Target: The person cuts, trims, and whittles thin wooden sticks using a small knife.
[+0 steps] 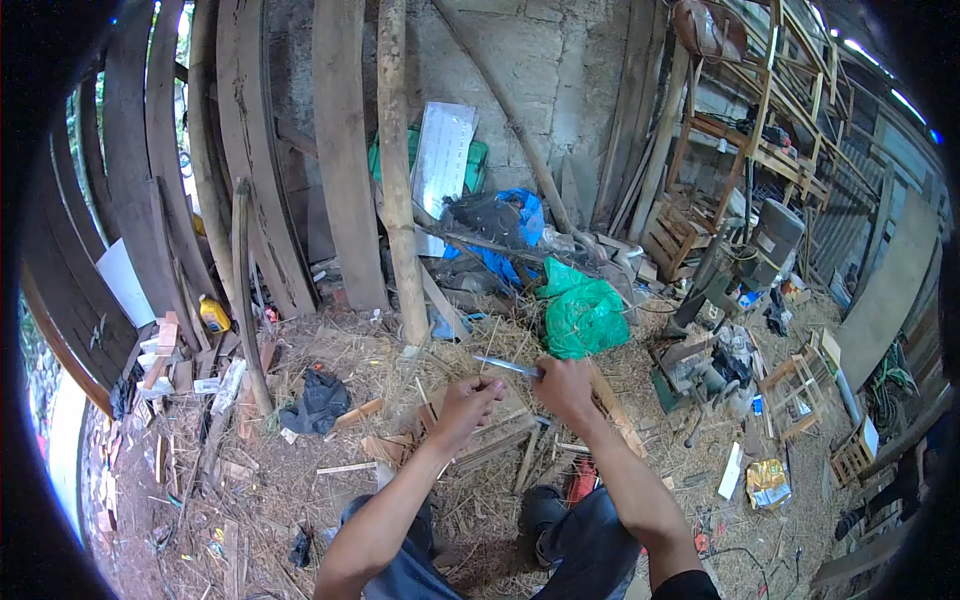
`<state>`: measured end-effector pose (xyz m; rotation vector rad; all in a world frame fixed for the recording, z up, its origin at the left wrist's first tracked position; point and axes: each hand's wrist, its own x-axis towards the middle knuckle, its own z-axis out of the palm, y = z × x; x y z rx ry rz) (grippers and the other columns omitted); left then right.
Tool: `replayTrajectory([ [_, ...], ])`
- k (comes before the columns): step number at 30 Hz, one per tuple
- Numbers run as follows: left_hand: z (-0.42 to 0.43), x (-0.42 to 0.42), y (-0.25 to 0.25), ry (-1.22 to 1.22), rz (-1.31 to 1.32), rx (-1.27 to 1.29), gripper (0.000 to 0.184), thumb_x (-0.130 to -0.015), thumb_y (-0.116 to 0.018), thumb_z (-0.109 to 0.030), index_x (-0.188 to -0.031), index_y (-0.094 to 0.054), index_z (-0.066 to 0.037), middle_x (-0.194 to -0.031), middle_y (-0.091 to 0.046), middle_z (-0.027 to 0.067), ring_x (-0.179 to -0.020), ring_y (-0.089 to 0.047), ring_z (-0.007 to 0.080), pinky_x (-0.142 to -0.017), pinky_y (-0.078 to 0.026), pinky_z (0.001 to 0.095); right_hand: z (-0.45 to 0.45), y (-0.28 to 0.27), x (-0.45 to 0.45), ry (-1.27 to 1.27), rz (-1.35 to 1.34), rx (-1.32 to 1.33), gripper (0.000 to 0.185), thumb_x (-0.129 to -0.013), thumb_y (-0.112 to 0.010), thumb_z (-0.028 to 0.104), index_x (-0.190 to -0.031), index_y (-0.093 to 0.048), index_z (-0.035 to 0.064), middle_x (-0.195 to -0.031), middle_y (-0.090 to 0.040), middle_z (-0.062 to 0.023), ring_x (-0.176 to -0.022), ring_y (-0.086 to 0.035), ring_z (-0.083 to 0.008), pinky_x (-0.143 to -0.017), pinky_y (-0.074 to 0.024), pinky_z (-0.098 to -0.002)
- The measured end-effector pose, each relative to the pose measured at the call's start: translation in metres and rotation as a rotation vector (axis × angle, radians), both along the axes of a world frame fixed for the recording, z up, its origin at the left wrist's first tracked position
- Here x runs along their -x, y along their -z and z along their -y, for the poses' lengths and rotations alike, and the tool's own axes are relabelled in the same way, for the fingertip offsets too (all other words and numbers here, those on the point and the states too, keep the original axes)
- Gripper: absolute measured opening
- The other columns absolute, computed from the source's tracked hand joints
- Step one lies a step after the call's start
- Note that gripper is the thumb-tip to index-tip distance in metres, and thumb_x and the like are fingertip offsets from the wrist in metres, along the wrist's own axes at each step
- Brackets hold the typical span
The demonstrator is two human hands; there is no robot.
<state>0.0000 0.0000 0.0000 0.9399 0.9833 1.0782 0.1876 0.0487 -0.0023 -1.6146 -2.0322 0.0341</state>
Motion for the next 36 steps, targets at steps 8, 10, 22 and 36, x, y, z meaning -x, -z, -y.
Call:
replayTrajectory([
  [8, 0.009, -0.013, -0.008, 0.137, 0.035, -0.054, 0.017, -0.090, -0.059, -0.017, -0.097, -0.061, -0.002, -0.074, -0.053, -0.0038, -0.052, -0.038, 0.0010, -0.041, -0.027, 0.0170, -0.041, 0.010, -0.059, 0.430, 0.099, 0.051, 0.018, -0.075, -0.060, 0.024, -0.073, -0.071, 0.0096, -0.068, -0.064, -0.0184, -0.067, -0.065, -0.0360, -0.063, -0.0523, -0.0456],
  [10, 0.013, -0.011, -0.011, 0.084, -0.050, -0.071, 0.016, -0.090, -0.059, -0.017, -0.095, -0.062, -0.002, -0.073, -0.053, -0.0043, -0.053, -0.039, 0.0008, -0.042, -0.028, 0.0168, -0.031, 0.010, -0.069, 0.449, 0.024, 0.048, 0.019, -0.075, -0.060, 0.024, -0.073, -0.071, 0.0086, -0.069, -0.065, -0.0188, -0.067, -0.065, -0.0370, -0.065, -0.0523, -0.0461],
  [22, 0.007, -0.017, -0.001, -0.134, -0.297, -0.398, 0.016, -0.085, -0.064, -0.017, -0.092, -0.064, -0.002, -0.072, -0.053, -0.0032, -0.058, -0.041, 0.0024, -0.050, -0.033, 0.0194, 0.000, -0.008, -0.003, 0.095, 0.060, -0.026, 0.014, -0.074, -0.063, 0.021, -0.080, -0.070, 0.0109, -0.065, -0.063, -0.0158, -0.063, -0.063, -0.0332, -0.058, -0.0500, -0.0444],
  [36, 0.010, -0.016, 0.000, -0.223, -0.336, -0.472, 0.014, -0.086, -0.063, -0.014, -0.086, -0.063, 0.000, -0.067, -0.052, -0.0030, -0.059, -0.041, 0.0033, -0.053, -0.034, 0.0217, 0.011, -0.017, 0.004, 0.053, 0.090, -0.022, 0.016, -0.076, -0.057, 0.019, -0.076, -0.071, 0.0113, -0.068, -0.065, -0.0164, -0.062, -0.064, -0.0331, -0.059, -0.0518, -0.0421],
])
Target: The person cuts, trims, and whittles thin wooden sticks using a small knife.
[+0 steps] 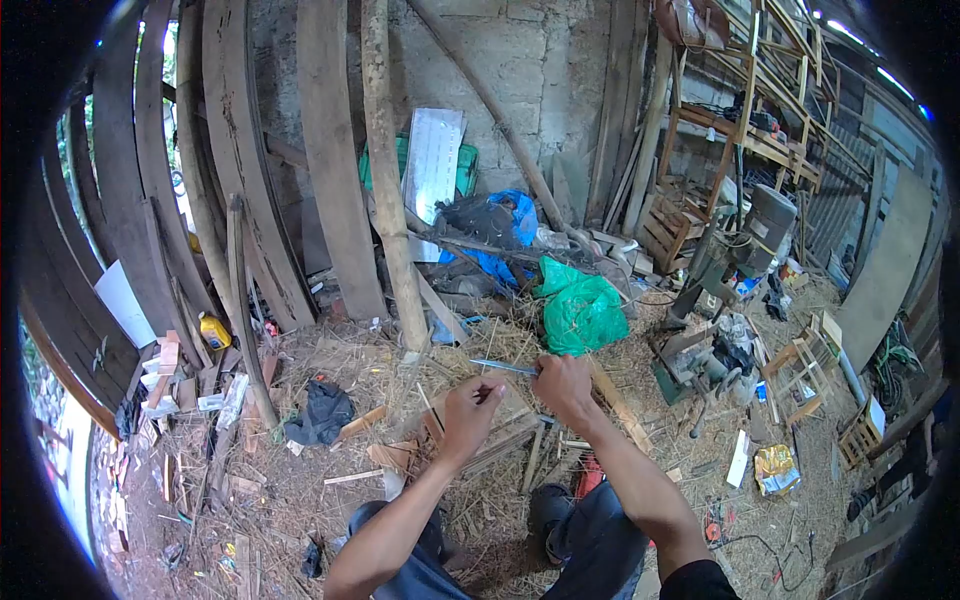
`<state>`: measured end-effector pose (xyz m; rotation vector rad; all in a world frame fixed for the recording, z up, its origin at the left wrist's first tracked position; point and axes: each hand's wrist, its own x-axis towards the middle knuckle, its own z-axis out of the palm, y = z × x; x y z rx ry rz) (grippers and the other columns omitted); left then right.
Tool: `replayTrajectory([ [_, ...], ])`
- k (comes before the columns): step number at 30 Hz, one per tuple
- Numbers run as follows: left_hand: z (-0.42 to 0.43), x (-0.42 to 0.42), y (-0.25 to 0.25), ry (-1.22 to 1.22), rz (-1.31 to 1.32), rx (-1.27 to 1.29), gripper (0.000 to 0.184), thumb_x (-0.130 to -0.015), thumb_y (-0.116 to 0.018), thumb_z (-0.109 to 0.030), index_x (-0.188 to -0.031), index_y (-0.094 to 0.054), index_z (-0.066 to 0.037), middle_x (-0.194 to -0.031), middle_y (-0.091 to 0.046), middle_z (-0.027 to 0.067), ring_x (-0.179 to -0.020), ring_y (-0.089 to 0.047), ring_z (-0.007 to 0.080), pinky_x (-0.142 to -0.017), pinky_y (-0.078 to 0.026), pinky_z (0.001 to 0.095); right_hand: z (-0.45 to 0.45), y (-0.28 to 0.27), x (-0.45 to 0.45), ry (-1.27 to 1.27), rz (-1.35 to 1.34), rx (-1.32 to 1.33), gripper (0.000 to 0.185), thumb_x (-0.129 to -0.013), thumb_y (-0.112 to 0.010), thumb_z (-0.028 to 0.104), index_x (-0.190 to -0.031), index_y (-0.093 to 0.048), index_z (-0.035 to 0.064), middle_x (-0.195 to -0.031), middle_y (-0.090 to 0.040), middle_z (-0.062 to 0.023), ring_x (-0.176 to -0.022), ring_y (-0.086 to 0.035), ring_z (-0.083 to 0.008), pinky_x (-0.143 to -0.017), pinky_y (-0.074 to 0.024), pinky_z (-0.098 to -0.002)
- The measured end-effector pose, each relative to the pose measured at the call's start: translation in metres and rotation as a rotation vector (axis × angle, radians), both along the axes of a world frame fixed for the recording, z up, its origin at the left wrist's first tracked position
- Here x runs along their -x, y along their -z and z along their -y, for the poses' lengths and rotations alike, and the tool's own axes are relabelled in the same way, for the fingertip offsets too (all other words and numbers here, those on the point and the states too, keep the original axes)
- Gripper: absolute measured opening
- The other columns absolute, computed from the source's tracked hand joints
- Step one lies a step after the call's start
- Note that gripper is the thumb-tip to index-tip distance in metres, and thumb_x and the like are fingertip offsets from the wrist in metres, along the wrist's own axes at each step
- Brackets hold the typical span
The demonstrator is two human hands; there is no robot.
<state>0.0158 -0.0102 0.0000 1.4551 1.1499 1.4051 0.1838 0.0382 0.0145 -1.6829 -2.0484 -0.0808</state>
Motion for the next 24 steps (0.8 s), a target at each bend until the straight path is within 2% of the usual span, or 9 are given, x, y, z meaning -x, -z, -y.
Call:
replayTrajectory([
  [3, 0.004, -0.001, -0.006, 0.020, -0.007, -0.020, 0.015, -0.086, -0.063, -0.014, -0.088, -0.063, 0.001, -0.069, -0.055, -0.0012, -0.061, -0.045, 0.0045, -0.055, -0.037, 0.0219, -0.005, 0.004, -0.003, 0.034, -0.033, 0.030, 0.017, -0.076, -0.056, 0.019, -0.075, -0.071, 0.0121, -0.069, -0.065, -0.0168, -0.062, -0.064, -0.0334, -0.059, -0.0517, -0.0427],
  [5, 0.006, -0.002, -0.008, -0.013, -0.059, -0.034, 0.011, -0.085, -0.063, -0.008, -0.089, -0.064, 0.002, -0.075, -0.063, 0.0047, -0.066, -0.053, 0.0057, -0.061, -0.044, 0.0229, -0.007, 0.004, -0.004, 0.042, -0.018, 0.044, 0.017, -0.076, -0.056, 0.020, -0.075, -0.071, 0.0122, -0.068, -0.065, -0.0169, -0.062, -0.064, -0.0336, -0.059, -0.0517, -0.0428],
  [10, 0.003, -0.004, -0.002, -0.053, -0.081, -0.090, 0.012, -0.085, -0.063, -0.009, -0.088, -0.063, 0.003, -0.075, -0.063, 0.0063, -0.065, -0.055, 0.0082, -0.062, -0.045, 0.0246, -0.010, 0.004, -0.008, 0.109, 0.008, 0.025, 0.018, -0.077, -0.056, 0.022, -0.072, -0.070, 0.0114, -0.068, -0.064, -0.0173, -0.062, -0.064, -0.0337, -0.058, -0.0516, -0.0432],
  [16, -0.002, -0.003, 0.008, -0.079, -0.067, -0.066, 0.011, -0.083, -0.063, -0.008, -0.087, -0.063, 0.002, -0.071, -0.063, 0.0088, -0.064, -0.057, 0.0115, -0.062, -0.046, 0.0256, -0.026, 0.017, -0.035, 0.134, 0.114, -0.051, 0.024, -0.078, -0.057, 0.025, -0.072, -0.068, 0.0047, -0.073, -0.066, -0.0172, -0.063, -0.065, -0.0341, -0.056, -0.0519, -0.0432],
  [18, 0.001, 0.000, 0.006, -0.084, -0.037, -0.086, 0.011, -0.083, -0.063, -0.008, -0.086, -0.063, 0.002, -0.070, -0.063, 0.0089, -0.064, -0.058, 0.0115, -0.062, -0.046, 0.0255, -0.031, 0.015, -0.050, 0.375, 0.046, 0.088, 0.025, -0.080, -0.057, 0.025, -0.073, -0.068, 0.0034, -0.074, -0.066, -0.0173, -0.065, -0.065, -0.0346, -0.060, -0.0529, -0.0434],
  [19, 0.008, 0.000, -0.003, -0.075, -0.082, -0.103, 0.011, -0.083, -0.063, -0.008, -0.086, -0.063, 0.002, -0.070, -0.063, 0.0088, -0.064, -0.058, 0.0115, -0.062, -0.045, 0.0254, -0.036, 0.020, -0.065, 0.369, 0.050, 0.087, 0.025, -0.080, -0.057, 0.025, -0.073, -0.068, 0.0034, -0.074, -0.066, -0.0173, -0.065, -0.065, -0.0346, -0.060, -0.0529, -0.0434],
  [21, 0.010, 0.005, -0.008, -0.067, -0.134, -0.124, 0.011, -0.083, -0.063, -0.008, -0.086, -0.063, 0.002, -0.069, -0.063, 0.0087, -0.064, -0.058, 0.0116, -0.061, -0.045, 0.0254, -0.039, 0.024, -0.081, 0.512, 0.048, 0.131, 0.027, -0.082, -0.057, 0.025, -0.074, -0.067, 0.0019, -0.074, -0.066, -0.0193, -0.069, -0.066, -0.0354, -0.065, -0.0536, -0.0437],
  [24, 0.007, 0.008, -0.004, -0.079, -0.125, -0.045, 0.011, -0.084, -0.063, -0.009, -0.087, -0.064, 0.002, -0.072, -0.064, 0.0078, -0.064, -0.057, 0.0108, -0.060, -0.045, 0.0256, -0.028, 0.026, -0.074, 0.450, -0.074, 0.027, 0.030, -0.084, -0.057, 0.028, -0.072, -0.067, 0.0016, -0.075, -0.066, -0.0194, -0.065, -0.065, -0.0338, -0.059, -0.0517, -0.0422],
])
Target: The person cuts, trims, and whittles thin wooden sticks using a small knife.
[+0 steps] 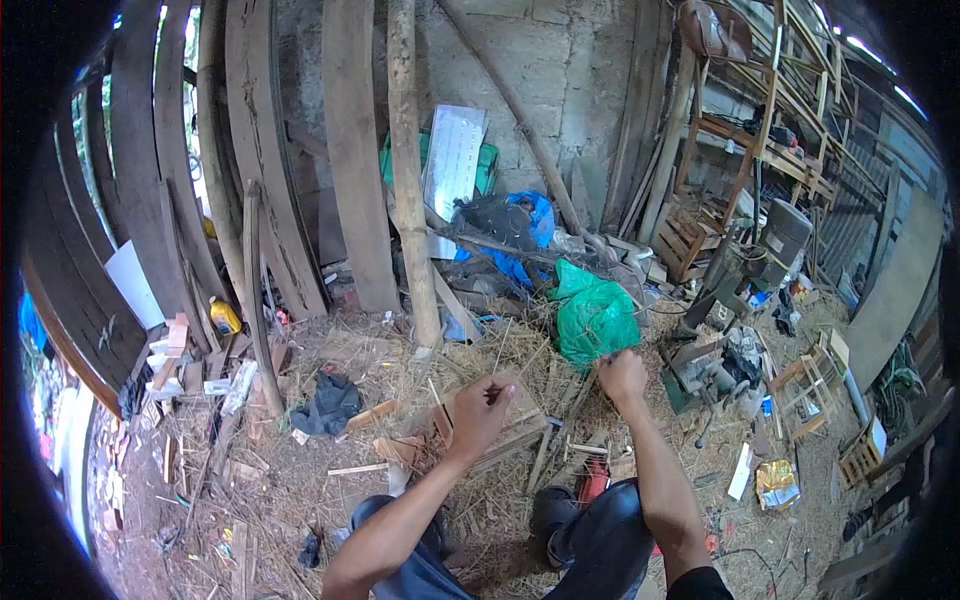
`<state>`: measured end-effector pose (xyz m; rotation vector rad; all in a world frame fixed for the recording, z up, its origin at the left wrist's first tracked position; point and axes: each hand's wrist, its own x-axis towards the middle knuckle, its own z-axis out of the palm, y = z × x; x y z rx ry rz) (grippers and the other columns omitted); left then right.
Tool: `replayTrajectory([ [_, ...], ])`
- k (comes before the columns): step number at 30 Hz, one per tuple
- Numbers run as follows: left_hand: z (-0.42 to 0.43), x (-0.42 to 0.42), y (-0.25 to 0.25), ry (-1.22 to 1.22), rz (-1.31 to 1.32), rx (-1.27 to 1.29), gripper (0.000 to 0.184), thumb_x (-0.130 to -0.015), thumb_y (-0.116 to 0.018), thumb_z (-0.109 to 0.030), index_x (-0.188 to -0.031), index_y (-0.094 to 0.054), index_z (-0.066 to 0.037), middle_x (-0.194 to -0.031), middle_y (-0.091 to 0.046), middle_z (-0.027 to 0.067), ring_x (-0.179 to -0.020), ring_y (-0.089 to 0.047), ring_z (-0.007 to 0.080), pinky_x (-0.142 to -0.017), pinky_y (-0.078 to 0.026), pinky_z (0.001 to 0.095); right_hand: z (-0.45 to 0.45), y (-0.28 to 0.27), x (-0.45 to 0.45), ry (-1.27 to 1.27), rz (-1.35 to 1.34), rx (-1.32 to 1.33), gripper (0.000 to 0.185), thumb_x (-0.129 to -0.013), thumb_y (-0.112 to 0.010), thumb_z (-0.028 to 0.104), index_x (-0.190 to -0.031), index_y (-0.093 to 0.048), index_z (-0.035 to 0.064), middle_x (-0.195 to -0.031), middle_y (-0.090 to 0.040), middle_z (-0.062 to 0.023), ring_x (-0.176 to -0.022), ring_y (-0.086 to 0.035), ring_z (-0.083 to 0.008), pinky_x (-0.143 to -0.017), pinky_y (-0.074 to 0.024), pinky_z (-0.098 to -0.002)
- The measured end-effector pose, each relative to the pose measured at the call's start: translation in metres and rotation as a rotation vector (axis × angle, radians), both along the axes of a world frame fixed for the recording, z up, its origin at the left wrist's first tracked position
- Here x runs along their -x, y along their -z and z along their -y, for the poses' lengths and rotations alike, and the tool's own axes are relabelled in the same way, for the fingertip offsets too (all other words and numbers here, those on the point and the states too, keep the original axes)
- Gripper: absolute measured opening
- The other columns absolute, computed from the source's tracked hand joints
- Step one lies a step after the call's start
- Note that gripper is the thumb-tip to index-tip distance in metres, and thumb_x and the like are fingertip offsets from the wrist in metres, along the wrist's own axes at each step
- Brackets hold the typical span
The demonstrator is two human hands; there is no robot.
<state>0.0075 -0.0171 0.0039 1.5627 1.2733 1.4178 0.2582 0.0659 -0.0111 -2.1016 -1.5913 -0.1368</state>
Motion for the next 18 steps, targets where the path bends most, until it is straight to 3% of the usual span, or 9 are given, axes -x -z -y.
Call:
replayTrajectory([
  [1, -0.001, 0.000, -0.004, 0.003, 0.012, 0.025, 0.014, -0.085, -0.063, -0.013, -0.086, -0.063, 0.001, -0.071, -0.061, 0.0042, -0.064, -0.053, 0.0082, -0.060, -0.043, 0.0244, 0.002, -0.003, 0.006, -0.005, 0.007, 0.004, 0.030, -0.084, -0.057, 0.028, -0.072, -0.067, 0.0016, -0.075, -0.066, -0.0194, -0.065, -0.065, -0.0338, -0.059, -0.0517, -0.0422],
  [3, -0.002, 0.000, -0.005, 0.003, 0.021, 0.050, 0.017, -0.086, -0.063, -0.017, -0.084, -0.063, 0.000, -0.071, -0.058, 0.0007, -0.065, -0.050, 0.0056, -0.059, -0.041, 0.0232, 0.005, -0.010, 0.026, -0.367, -0.371, -0.067, 0.029, -0.087, -0.057, 0.028, -0.080, -0.067, 0.0021, -0.073, -0.066, -0.0109, -0.052, -0.059, -0.0207, -0.047, -0.0441, -0.0323],
  [4, -0.003, 0.000, -0.004, 0.029, 0.040, 0.074, 0.016, -0.086, -0.063, -0.017, -0.086, -0.063, -0.001, -0.071, -0.057, -0.0001, -0.063, -0.048, 0.0048, -0.056, -0.039, 0.0223, 0.012, -0.020, 0.038, -0.366, -0.376, -0.068, 0.029, -0.087, -0.057, 0.028, -0.080, -0.067, 0.0021, -0.073, -0.066, -0.0109, -0.052, -0.059, -0.0207, -0.047, -0.0441, -0.0323],
  [6, -0.005, -0.002, -0.003, 0.063, 0.053, 0.099, 0.016, -0.086, -0.062, -0.017, -0.088, -0.063, -0.002, -0.070, -0.056, -0.0010, -0.060, -0.046, 0.0041, -0.053, -0.037, 0.0214, 0.029, -0.044, 0.058, -0.692, -1.294, 0.124, 0.022, -0.090, -0.057, 0.025, -0.090, -0.066, 0.0045, -0.071, -0.061, 0.0002, -0.046, -0.044, -0.0071, -0.042, -0.0320, -0.0228],
  [9, -0.005, -0.001, 0.001, 0.175, 0.123, 0.171, 0.016, -0.087, -0.061, -0.018, -0.095, -0.062, -0.004, -0.072, -0.053, -0.0019, -0.057, -0.040, 0.0018, -0.047, -0.031, 0.0186, 0.031, -0.047, 0.068, -0.786, -1.355, 0.128, 0.018, -0.092, -0.055, 0.020, -0.096, -0.064, 0.0046, -0.070, -0.055, 0.0049, -0.048, -0.037, -0.0007, -0.043, -0.0284, -0.0185],
  [14, 0.006, 0.001, -0.019, 0.323, 0.344, 0.396, 0.018, -0.091, -0.055, -0.014, -0.107, -0.057, -0.006, -0.072, -0.044, -0.0043, -0.054, -0.035, 0.0010, -0.044, -0.026, 0.0161, 0.028, -0.039, 0.066, -0.815, -1.298, 0.097, 0.020, -0.090, -0.058, 0.021, -0.089, -0.064, 0.0025, -0.065, -0.054, 0.0022, -0.050, -0.039, -0.0025, -0.043, -0.0304, -0.0212],
  [16, 0.006, 0.002, -0.027, 0.341, 0.455, 0.434, 0.022, -0.091, -0.054, -0.013, -0.112, -0.055, -0.006, -0.072, -0.042, -0.0047, -0.054, -0.033, 0.0012, -0.043, -0.025, 0.0160, 0.024, -0.034, 0.064, -0.738, -0.677, -0.194, 0.026, -0.087, -0.059, 0.024, -0.074, -0.063, 0.0014, -0.053, -0.054, -0.0052, -0.045, -0.048, -0.0129, -0.042, -0.0368, -0.0301],
  [17, 0.005, 0.003, -0.028, 0.368, 0.571, 0.468, 0.026, -0.092, -0.052, -0.012, -0.117, -0.052, -0.006, -0.071, -0.041, -0.0050, -0.053, -0.032, 0.0014, -0.043, -0.024, 0.0158, 0.024, -0.031, 0.064, -0.741, -0.682, -0.190, 0.026, -0.087, -0.059, 0.024, -0.074, -0.063, 0.0014, -0.053, -0.054, -0.0052, -0.045, -0.048, -0.0129, -0.042, -0.0368, -0.0301],
  [18, 0.004, 0.004, -0.026, 0.366, 0.570, 0.475, 0.026, -0.092, -0.052, -0.012, -0.117, -0.052, -0.006, -0.071, -0.041, -0.0050, -0.053, -0.032, 0.0014, -0.043, -0.024, 0.0158, 0.030, -0.035, 0.065, -0.727, -0.411, -0.225, 0.029, -0.085, -0.060, 0.025, -0.067, -0.061, 0.0019, -0.050, -0.053, -0.0092, -0.045, -0.052, -0.0210, -0.044, -0.0398, -0.0355],
])
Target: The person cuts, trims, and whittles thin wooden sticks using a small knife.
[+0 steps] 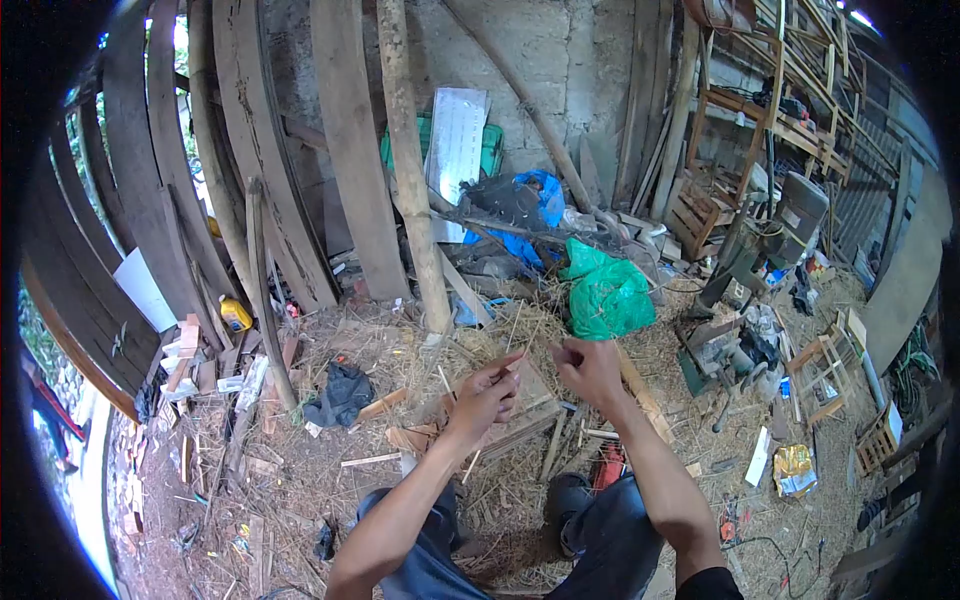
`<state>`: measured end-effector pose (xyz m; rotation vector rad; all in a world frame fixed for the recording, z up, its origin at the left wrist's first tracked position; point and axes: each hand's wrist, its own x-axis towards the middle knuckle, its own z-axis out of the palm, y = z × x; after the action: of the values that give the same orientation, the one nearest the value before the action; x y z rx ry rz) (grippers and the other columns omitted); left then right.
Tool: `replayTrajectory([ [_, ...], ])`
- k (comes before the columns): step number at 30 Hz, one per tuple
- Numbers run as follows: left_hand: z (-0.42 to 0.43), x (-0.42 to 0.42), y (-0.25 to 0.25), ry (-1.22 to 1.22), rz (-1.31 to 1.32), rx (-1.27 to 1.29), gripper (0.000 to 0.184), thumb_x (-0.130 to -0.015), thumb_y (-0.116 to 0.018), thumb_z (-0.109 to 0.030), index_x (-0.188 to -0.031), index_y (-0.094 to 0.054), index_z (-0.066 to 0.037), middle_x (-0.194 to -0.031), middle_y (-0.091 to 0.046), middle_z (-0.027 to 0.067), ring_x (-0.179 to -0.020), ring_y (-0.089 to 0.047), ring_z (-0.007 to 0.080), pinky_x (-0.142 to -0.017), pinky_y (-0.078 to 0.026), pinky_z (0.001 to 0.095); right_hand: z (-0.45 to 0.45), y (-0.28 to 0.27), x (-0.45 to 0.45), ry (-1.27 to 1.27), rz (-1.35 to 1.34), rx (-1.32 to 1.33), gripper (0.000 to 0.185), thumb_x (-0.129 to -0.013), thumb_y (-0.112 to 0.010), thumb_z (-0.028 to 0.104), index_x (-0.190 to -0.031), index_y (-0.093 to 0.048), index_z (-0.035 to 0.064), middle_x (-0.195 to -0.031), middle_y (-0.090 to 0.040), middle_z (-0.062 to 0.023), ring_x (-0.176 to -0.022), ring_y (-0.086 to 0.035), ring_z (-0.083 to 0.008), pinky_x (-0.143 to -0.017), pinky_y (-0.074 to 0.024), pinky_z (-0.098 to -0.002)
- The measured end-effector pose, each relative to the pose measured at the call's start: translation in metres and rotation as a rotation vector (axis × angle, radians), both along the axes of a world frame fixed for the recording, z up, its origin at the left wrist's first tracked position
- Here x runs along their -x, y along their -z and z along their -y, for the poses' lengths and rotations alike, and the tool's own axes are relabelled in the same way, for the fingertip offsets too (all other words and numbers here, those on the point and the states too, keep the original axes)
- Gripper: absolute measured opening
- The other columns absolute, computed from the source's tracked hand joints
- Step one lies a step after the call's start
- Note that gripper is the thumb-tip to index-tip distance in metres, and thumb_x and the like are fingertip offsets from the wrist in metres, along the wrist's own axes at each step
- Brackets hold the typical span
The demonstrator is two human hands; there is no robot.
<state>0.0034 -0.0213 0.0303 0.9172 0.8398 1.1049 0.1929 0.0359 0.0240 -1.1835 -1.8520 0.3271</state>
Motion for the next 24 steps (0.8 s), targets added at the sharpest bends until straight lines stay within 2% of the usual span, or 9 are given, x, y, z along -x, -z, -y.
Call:
replayTrajectory([
  [1, -0.002, 0.000, 0.003, 0.045, 0.085, 0.032, 0.031, -0.092, -0.052, -0.013, -0.122, -0.050, -0.007, -0.071, -0.040, -0.0050, -0.053, -0.031, 0.0016, -0.043, -0.024, 0.0157, 0.004, -0.001, 0.000, 0.069, 0.234, -0.113, 0.034, -0.083, -0.060, 0.027, -0.060, -0.060, 0.0025, -0.046, -0.051, -0.0133, -0.044, -0.055, -0.0291, -0.046, -0.0427, -0.0410],
  [2, -0.003, -0.002, 0.005, 0.093, 0.171, 0.065, 0.035, -0.092, -0.053, -0.013, -0.126, -0.048, -0.007, -0.072, -0.040, -0.0050, -0.053, -0.030, 0.0018, -0.043, -0.023, 0.0156, 0.004, 0.004, 0.003, 0.087, 0.282, -0.082, 0.035, -0.081, -0.059, 0.029, -0.055, -0.061, 0.0059, -0.050, -0.055, -0.0164, -0.049, -0.057, -0.0368, -0.051, -0.0469, -0.0447],
  [3, -0.004, -0.003, 0.006, 0.103, 0.171, 0.071, 0.035, -0.092, -0.053, -0.013, -0.126, -0.048, -0.007, -0.072, -0.040, -0.0050, -0.053, -0.030, 0.0018, -0.043, -0.023, 0.0156, 0.002, 0.008, 0.008, 0.097, 0.283, -0.075, 0.035, -0.081, -0.059, 0.029, -0.055, -0.061, 0.0059, -0.050, -0.055, -0.0164, -0.049, -0.057, -0.0368, -0.051, -0.0469, -0.0447],
  [5, -0.002, -0.004, 0.008, 0.116, 0.140, 0.121, 0.043, -0.092, -0.053, -0.014, -0.133, -0.042, -0.008, -0.073, -0.040, -0.0049, -0.054, -0.030, 0.0015, -0.044, -0.023, 0.0153, -0.003, 0.012, 0.015, 0.301, 0.380, -0.003, 0.033, -0.080, -0.059, 0.030, -0.058, -0.064, 0.0061, -0.052, -0.057, -0.0177, -0.051, -0.060, -0.0354, -0.052, -0.0493, -0.0434],
  [9, 0.002, -0.006, -0.001, 0.103, 0.103, 0.111, 0.042, -0.092, -0.052, -0.013, -0.133, -0.045, -0.012, -0.075, -0.040, -0.0064, -0.055, -0.031, 0.0013, -0.045, -0.025, 0.0155, -0.011, 0.012, 0.009, 0.418, 0.354, 0.036, 0.028, -0.077, -0.060, 0.029, -0.062, -0.067, 0.0073, -0.056, -0.060, -0.0186, -0.054, -0.061, -0.0368, -0.055, -0.0512, -0.0432],
  [13, 0.000, -0.006, 0.001, 0.052, -0.002, 0.075, 0.041, -0.092, -0.053, -0.013, -0.133, -0.047, -0.013, -0.072, -0.039, -0.0077, -0.055, -0.032, 0.0010, -0.045, -0.026, 0.0156, -0.008, 0.001, 0.006, 0.409, 0.363, 0.030, 0.033, -0.081, -0.056, 0.025, -0.057, -0.065, 0.0039, -0.053, -0.058, -0.0178, -0.049, -0.059, -0.0367, -0.051, -0.0471, -0.0446],
  [19, -0.004, -0.005, 0.008, 0.059, -0.055, 0.028, 0.040, -0.092, -0.051, -0.012, -0.132, -0.047, -0.013, -0.071, -0.038, -0.0080, -0.055, -0.030, 0.0008, -0.045, -0.025, 0.0150, -0.031, 0.020, -0.012, 0.470, 0.349, 0.134, 0.029, -0.079, -0.057, 0.026, -0.066, -0.068, 0.0023, -0.063, -0.061, -0.0225, -0.062, -0.063, -0.0379, -0.060, -0.0511, -0.0448],
  [21, 0.002, -0.003, 0.005, 0.069, -0.060, 0.036, 0.041, -0.092, -0.050, -0.011, -0.133, -0.046, -0.012, -0.072, -0.037, -0.0072, -0.054, -0.029, 0.0010, -0.045, -0.022, 0.0147, -0.047, 0.023, -0.035, 0.697, 0.313, 0.293, 0.026, -0.077, -0.060, 0.028, -0.073, -0.071, 0.0047, -0.072, -0.065, -0.0217, -0.071, -0.065, -0.0373, -0.065, -0.0523, -0.0445],
  [24, 0.009, 0.000, 0.000, 0.121, -0.106, 0.086, 0.041, -0.093, -0.049, -0.010, -0.133, -0.046, -0.011, -0.070, -0.036, -0.0076, -0.054, -0.029, 0.0014, -0.045, -0.022, 0.0150, -0.042, 0.019, -0.056, 0.801, 0.294, 0.287, 0.025, -0.078, -0.060, 0.025, -0.074, -0.069, 0.0014, -0.068, -0.063, -0.0213, -0.066, -0.063, -0.0387, -0.063, -0.0517, -0.0452],
])
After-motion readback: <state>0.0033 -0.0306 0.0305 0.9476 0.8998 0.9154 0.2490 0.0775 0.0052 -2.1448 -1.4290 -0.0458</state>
